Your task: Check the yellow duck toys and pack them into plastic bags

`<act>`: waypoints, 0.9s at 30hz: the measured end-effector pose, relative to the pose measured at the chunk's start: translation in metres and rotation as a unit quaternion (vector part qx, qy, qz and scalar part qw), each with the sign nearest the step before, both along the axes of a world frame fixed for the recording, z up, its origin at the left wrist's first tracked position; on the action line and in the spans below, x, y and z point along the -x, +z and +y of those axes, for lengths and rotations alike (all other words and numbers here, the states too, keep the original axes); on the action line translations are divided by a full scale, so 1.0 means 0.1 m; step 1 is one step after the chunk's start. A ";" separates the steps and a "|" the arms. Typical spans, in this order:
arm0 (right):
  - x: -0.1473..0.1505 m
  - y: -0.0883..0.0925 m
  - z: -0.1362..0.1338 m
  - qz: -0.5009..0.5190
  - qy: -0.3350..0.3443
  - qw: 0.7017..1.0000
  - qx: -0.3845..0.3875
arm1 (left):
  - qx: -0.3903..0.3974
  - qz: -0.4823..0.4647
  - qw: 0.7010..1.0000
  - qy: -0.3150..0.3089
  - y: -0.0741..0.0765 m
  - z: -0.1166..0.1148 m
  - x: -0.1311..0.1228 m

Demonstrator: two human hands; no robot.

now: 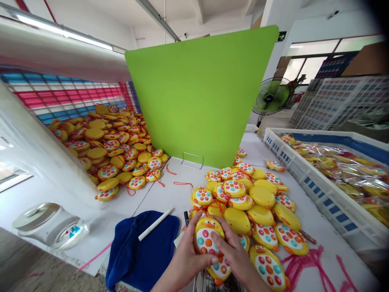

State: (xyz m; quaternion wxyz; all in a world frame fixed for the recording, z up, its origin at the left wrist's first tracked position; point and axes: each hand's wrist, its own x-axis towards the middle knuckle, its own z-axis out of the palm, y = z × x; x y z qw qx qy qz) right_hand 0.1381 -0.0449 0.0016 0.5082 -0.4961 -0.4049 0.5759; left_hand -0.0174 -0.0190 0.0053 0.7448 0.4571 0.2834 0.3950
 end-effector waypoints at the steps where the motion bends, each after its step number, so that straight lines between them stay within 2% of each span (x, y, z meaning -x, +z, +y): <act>1: 0.00 -0.02 0.00 -0.003 0.003 1.000 0.002 | 0.001 0.013 1.000 0.010 0.00 -0.01 -0.01; 5: -0.02 -0.07 0.00 -0.023 -0.022 0.999 0.018 | -0.041 0.068 0.997 0.019 0.02 0.04 0.02; 7: -0.07 -0.08 0.00 -0.042 -0.068 0.997 0.017 | -0.100 0.134 0.985 0.042 0.02 0.12 0.11; 8: -0.11 -0.08 0.00 -0.055 -0.098 0.994 0.015 | -0.139 0.188 0.970 0.063 0.01 0.17 0.16; 9: -0.17 -0.08 -0.01 -0.071 -0.132 0.989 0.011 | -0.184 0.251 0.946 0.091 0.00 0.20 0.22; 11: -0.28 -0.08 -0.04 -0.107 -0.192 0.975 0.001 | -0.271 0.372 0.879 0.127 -0.06 0.24 0.32; 14: -0.44 -0.11 -0.15 -0.172 -0.254 0.952 -0.014 | -0.353 0.484 0.789 0.135 -0.25 0.16 0.35; 16: -0.50 -0.17 -0.24 -0.195 -0.278 0.941 -0.017 | -0.372 0.531 0.748 0.142 -0.40 0.05 0.29; 19: -0.52 -0.30 -0.37 -0.194 -0.285 0.939 -0.005 | -0.384 0.578 0.704 0.148 -0.60 -0.05 0.18; 21: -0.50 -0.38 -0.42 -0.167 -0.287 0.943 0.007 | -0.387 0.597 0.687 0.148 -0.67 -0.04 0.15; 23: -0.48 -0.39 -0.43 -0.096 -0.302 0.948 0.013 | -0.396 0.597 0.683 0.142 -0.70 0.00 0.16; 27: -0.49 -0.22 -0.41 0.119 -0.320 0.940 -0.004 | -0.451 0.552 0.688 0.136 -0.62 0.13 0.34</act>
